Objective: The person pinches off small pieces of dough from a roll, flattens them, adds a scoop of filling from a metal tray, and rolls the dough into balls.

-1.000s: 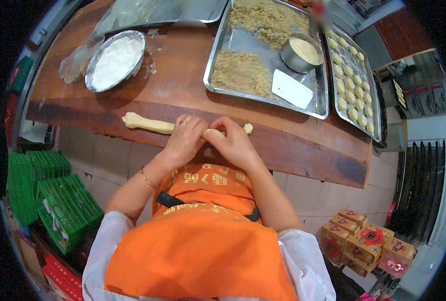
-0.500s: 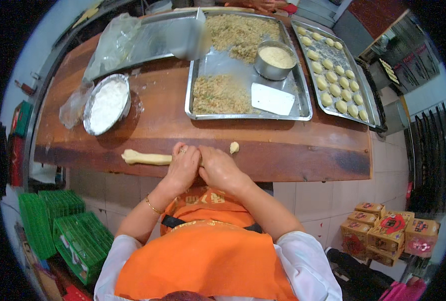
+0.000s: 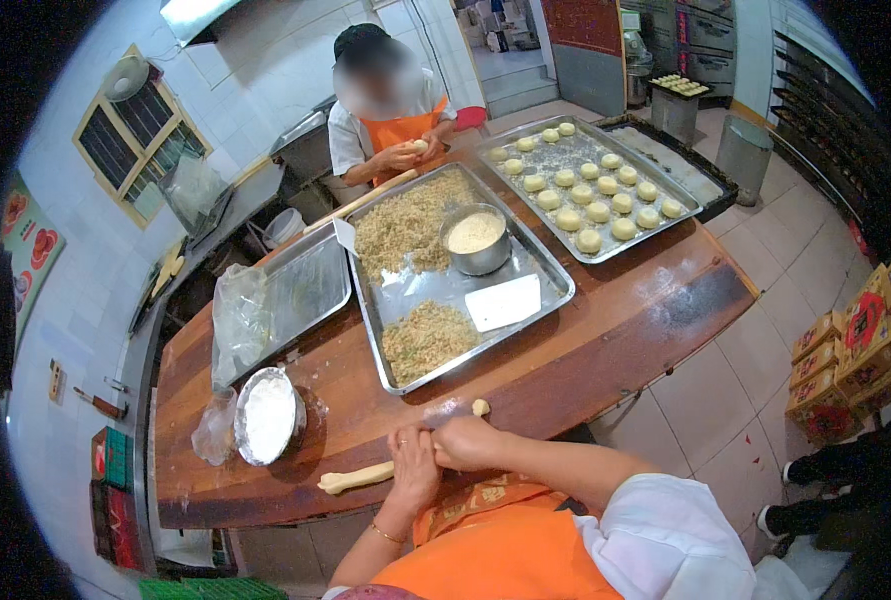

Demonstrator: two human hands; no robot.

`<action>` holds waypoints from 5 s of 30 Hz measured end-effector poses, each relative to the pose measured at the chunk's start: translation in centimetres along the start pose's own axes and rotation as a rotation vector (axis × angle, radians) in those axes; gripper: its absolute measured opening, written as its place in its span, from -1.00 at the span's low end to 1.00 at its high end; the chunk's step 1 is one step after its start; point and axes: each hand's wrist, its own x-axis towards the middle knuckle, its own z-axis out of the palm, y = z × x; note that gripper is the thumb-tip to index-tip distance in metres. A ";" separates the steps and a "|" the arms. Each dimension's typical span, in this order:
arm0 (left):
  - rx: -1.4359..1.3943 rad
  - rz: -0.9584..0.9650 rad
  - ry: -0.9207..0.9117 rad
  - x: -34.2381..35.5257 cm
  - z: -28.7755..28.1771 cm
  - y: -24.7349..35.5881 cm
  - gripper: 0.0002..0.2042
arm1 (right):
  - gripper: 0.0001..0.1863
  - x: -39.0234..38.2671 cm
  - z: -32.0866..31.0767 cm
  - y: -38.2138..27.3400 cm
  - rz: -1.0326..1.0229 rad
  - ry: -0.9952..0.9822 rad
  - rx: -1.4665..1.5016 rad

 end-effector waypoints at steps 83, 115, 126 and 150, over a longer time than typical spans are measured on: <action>-0.159 0.137 -0.312 9.0 2.6 5.8 -0.33 | -0.85 -4.8 -11.3 2.0 0.508 0.396 0.355; -0.225 0.150 -0.103 7.0 4.2 5.5 -0.46 | -0.66 13.9 -5.6 13.6 0.409 0.362 -0.178; -0.222 0.150 -0.089 7.3 3.7 5.9 -0.50 | -0.59 13.8 -4.6 13.9 0.303 0.466 -0.097; -0.264 0.068 -0.070 6.3 5.0 4.8 -0.43 | -0.55 13.5 -7.3 12.1 0.507 0.321 1.170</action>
